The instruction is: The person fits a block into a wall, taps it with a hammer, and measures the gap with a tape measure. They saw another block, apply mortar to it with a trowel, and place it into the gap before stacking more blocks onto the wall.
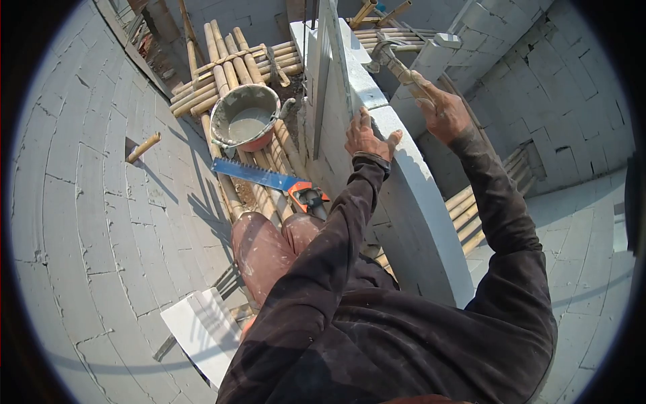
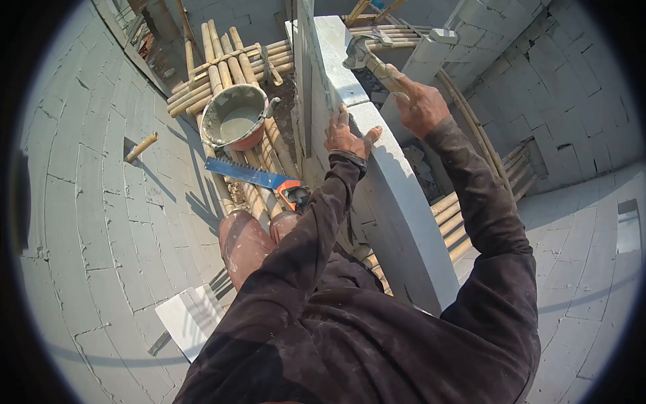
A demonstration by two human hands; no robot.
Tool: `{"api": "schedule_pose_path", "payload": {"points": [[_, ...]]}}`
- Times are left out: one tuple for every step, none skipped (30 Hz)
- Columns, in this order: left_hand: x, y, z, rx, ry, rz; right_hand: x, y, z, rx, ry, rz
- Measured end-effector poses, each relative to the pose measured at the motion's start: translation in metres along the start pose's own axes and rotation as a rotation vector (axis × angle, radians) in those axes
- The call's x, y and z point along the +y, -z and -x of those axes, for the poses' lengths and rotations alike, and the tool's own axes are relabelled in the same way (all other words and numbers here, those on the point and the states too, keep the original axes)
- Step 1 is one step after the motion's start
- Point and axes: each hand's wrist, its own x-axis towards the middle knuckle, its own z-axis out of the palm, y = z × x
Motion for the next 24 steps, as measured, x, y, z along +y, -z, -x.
{"api": "schedule_pose_path", "payload": {"points": [[0.002,0.002,0.002,-0.042,0.043,-0.042,0.007,-0.005,0.011,-0.218,-0.053,0.154],[0.001,0.004,0.004,-0.042,0.041,-0.044,0.011,-0.004,0.018,-0.433,-0.111,0.308],[0.003,0.004,0.003,-0.057,0.059,-0.031,0.021,0.004,0.01,-0.454,-0.061,0.231],[0.004,0.005,0.0,-0.073,0.08,-0.02,0.017,0.006,0.004,-0.453,-0.051,0.231],[0.002,0.004,0.002,-0.078,0.083,-0.027,0.012,0.006,0.007,-0.319,-0.035,0.125],[0.002,0.002,0.002,-0.046,0.056,-0.012,0.007,0.007,0.01,-0.186,-0.018,0.023],[0.002,0.001,0.004,-0.014,0.034,0.005,-0.009,0.008,0.01,-0.102,-0.067,-0.031],[0.001,-0.001,0.006,0.017,0.012,0.023,-0.009,0.004,0.017,-0.109,-0.072,-0.031],[0.001,0.001,0.006,-0.007,0.014,0.025,-0.006,-0.003,0.024,-0.037,-0.031,-0.022],[0.001,0.002,0.005,-0.003,0.012,0.027,-0.004,-0.01,0.028,0.039,0.017,-0.013],[0.001,0.002,0.005,-0.016,0.012,0.021,0.001,-0.013,0.035,0.042,0.023,-0.013],[0.001,0.003,0.005,-0.03,0.013,0.016,0.008,-0.013,0.044,-0.147,-0.049,0.103],[0.002,0.005,0.005,-0.027,0.011,0.016,0.008,-0.011,0.048,-0.336,-0.125,0.22],[0.004,0.006,0.004,-0.034,0.015,0.022,0.01,-0.008,0.045,-0.337,-0.117,0.222],[0.004,0.006,0.006,-0.045,0.025,0.024,0.013,-0.007,0.044,-0.244,-0.064,0.114],[0.004,0.007,0.006,-0.047,0.031,0.022,0.01,-0.005,0.045,-0.15,-0.018,0.005],[0.006,0.008,0.006,-0.055,0.043,0.02,0.006,-0.007,0.045,-0.155,-0.021,0.003],[0.008,0.01,0.006,-0.063,0.054,0.018,0.0,-0.011,0.046,-0.07,-0.019,-0.002],[0.004,0.005,0.006,-0.035,0.036,0.027,-0.005,-0.012,0.046,0.016,-0.015,-0.006],[0.003,0.004,0.006,-0.03,0.034,0.029,-0.001,-0.015,0.051,0.018,-0.009,-0.005],[0.002,0.004,0.007,-0.029,0.026,0.003,0.008,-0.021,0.059,-0.113,-0.066,0.086],[0.002,0.005,0.005,-0.023,0.016,-0.022,0.008,-0.021,0.061,-0.241,-0.119,0.179],[0.002,0.006,0.004,-0.008,0.01,-0.018,0.008,-0.018,0.061,-0.223,-0.085,0.145],[0.002,0.007,0.005,-0.031,0.013,-0.008,0.009,-0.012,0.059,-0.224,-0.061,0.147]]}}
